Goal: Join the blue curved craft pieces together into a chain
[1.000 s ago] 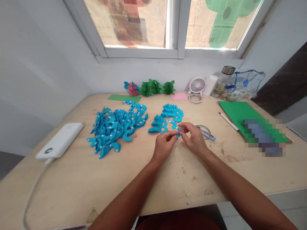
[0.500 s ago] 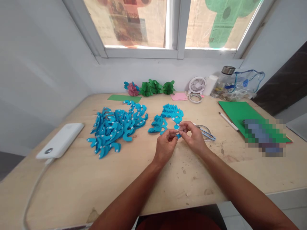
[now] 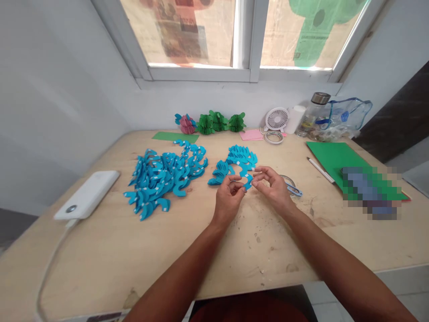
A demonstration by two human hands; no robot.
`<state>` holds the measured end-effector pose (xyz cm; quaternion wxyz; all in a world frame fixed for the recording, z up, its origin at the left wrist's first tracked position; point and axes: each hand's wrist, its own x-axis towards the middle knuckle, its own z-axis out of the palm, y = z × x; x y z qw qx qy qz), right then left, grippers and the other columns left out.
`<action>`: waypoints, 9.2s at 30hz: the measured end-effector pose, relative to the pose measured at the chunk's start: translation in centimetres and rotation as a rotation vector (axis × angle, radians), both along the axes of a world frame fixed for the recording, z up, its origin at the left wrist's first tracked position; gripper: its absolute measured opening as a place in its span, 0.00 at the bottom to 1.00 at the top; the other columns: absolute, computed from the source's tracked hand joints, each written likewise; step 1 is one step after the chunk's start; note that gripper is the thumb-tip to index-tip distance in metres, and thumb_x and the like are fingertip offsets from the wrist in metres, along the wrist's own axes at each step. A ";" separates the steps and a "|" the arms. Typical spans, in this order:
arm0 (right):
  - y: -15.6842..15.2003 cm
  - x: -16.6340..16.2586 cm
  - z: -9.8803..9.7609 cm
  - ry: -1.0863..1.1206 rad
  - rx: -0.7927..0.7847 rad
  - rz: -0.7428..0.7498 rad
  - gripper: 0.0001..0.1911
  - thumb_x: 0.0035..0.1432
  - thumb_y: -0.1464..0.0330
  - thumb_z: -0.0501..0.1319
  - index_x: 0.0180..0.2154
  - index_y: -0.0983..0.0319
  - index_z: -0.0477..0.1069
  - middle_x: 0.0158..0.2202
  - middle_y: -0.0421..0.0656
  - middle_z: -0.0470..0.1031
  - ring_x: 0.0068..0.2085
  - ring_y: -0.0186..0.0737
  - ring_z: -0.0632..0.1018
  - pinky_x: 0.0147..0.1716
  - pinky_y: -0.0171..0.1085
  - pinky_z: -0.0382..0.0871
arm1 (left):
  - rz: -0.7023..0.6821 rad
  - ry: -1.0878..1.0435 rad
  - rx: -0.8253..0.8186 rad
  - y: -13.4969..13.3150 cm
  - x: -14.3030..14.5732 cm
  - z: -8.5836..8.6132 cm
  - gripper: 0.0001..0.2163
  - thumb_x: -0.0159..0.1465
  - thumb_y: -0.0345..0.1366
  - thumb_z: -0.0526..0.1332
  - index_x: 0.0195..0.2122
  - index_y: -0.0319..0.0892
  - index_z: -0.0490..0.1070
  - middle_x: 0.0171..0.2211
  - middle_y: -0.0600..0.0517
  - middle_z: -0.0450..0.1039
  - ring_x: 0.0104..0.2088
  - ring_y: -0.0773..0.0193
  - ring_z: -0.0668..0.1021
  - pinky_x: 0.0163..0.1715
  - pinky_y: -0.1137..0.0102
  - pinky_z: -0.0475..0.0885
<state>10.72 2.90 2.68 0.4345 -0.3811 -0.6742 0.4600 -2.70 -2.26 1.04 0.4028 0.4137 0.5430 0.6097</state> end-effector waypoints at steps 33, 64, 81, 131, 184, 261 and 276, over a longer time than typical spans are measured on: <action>-0.6 -0.9 -1.2 0.167 -0.148 -0.070 0.15 0.46 0.67 0.63 0.39 0.61 0.68 0.28 0.40 0.74 0.30 0.37 0.75 0.34 0.37 0.67 | -0.004 -0.388 -0.117 0.0 1.1 0.1 0.10 0.45 0.35 0.68 0.26 0.36 0.71 0.22 0.50 0.76 0.22 0.67 0.76 0.27 0.69 0.73; -1.2 -1.4 -0.9 0.149 -0.127 -0.120 0.14 0.46 0.67 0.62 0.38 0.62 0.69 0.27 0.41 0.74 0.29 0.37 0.75 0.32 0.37 0.71 | -0.019 -0.451 -0.091 0.0 1.2 0.2 0.12 0.43 0.35 0.70 0.26 0.36 0.71 0.20 0.51 0.75 0.23 0.65 0.77 0.29 0.69 0.74; -1.5 -1.6 -1.0 0.044 0.024 -0.200 0.11 0.48 0.67 0.61 0.36 0.61 0.70 0.28 0.40 0.76 0.32 0.39 0.76 0.38 0.40 0.70 | 0.007 -0.456 -0.117 0.0 1.3 0.2 0.13 0.42 0.37 0.70 0.26 0.36 0.71 0.22 0.49 0.76 0.25 0.64 0.78 0.31 0.67 0.75; -0.3 -1.0 -1.9 0.141 -0.086 -0.080 0.21 0.50 0.63 0.60 0.46 0.61 0.65 0.26 0.39 0.73 0.29 0.37 0.74 0.34 0.37 0.67 | 0.019 -0.294 -0.164 0.0 0.8 0.5 0.07 0.44 0.34 0.66 0.24 0.37 0.71 0.19 0.49 0.75 0.19 0.65 0.75 0.22 0.71 0.71; -2.1 -1.4 -0.9 -0.314 0.524 -0.123 0.21 0.53 0.72 0.58 0.50 0.59 0.64 0.29 0.41 0.74 0.37 0.42 0.75 0.44 0.44 0.64 | 0.042 -0.518 -0.173 0.6 -0.5 0.2 0.18 0.45 0.36 0.68 0.36 0.37 0.69 0.25 0.52 0.72 0.23 0.68 0.75 0.22 0.73 0.70; -0.9 -1.4 -1.6 0.010 -0.088 -0.028 0.09 0.51 0.64 0.58 0.29 0.63 0.72 0.32 0.43 0.75 0.32 0.38 0.74 0.32 0.36 0.69 | -0.006 -0.138 -0.085 -0.1 0.2 1.3 0.07 0.46 0.37 0.66 0.21 0.38 0.74 0.20 0.53 0.71 0.22 0.68 0.70 0.22 0.74 0.65; -1.1 -1.4 -1.2 0.007 -0.019 -0.094 0.06 0.49 0.67 0.60 0.27 0.63 0.73 0.30 0.43 0.76 0.33 0.39 0.74 0.36 0.37 0.68 | 0.030 -0.102 -0.089 -0.2 0.6 0.8 0.07 0.49 0.35 0.65 0.19 0.37 0.73 0.18 0.54 0.70 0.21 0.69 0.70 0.23 0.75 0.65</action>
